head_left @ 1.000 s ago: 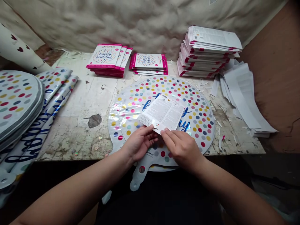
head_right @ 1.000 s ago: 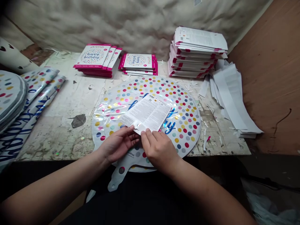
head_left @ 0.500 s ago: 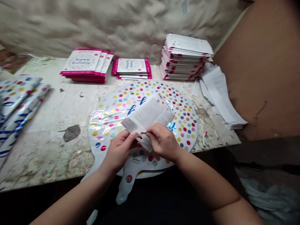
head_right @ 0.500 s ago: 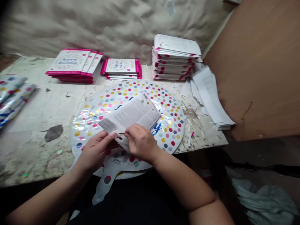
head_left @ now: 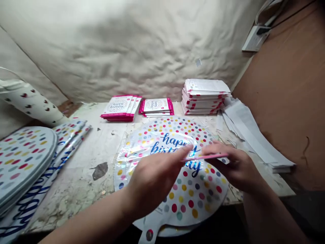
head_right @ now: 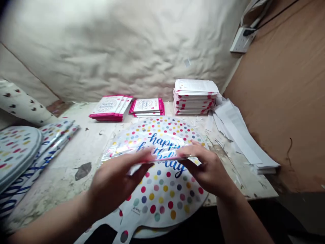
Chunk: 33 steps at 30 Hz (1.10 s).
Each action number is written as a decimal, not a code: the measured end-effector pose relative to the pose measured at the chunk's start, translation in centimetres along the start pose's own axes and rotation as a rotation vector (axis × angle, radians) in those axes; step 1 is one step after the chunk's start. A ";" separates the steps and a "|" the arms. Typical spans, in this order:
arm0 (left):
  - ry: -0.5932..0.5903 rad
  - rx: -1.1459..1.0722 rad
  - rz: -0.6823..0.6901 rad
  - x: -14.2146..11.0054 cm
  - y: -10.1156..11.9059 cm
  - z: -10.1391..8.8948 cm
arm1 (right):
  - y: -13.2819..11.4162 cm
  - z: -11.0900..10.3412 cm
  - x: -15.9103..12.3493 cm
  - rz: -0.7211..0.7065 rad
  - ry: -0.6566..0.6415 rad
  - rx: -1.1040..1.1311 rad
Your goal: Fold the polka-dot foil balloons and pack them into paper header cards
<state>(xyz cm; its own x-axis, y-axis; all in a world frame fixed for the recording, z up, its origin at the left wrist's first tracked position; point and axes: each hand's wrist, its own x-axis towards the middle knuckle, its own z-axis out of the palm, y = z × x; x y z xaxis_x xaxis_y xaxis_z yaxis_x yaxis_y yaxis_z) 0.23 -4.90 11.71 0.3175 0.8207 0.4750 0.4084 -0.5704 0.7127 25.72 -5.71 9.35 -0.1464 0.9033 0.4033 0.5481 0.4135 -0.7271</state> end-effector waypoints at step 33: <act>-0.860 0.490 0.139 3.4 -7.9 3.3 | 4.0 6.5 -10.5 -0.544 -0.291 -0.570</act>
<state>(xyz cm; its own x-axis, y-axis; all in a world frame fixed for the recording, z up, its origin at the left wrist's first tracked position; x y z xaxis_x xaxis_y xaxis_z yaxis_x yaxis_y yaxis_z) 0.94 2.33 5.95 0.8217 0.5537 -0.1352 0.5668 -0.7690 0.2957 24.05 -12.84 -1.42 -0.6746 0.6204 0.4000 0.6601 0.7496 -0.0494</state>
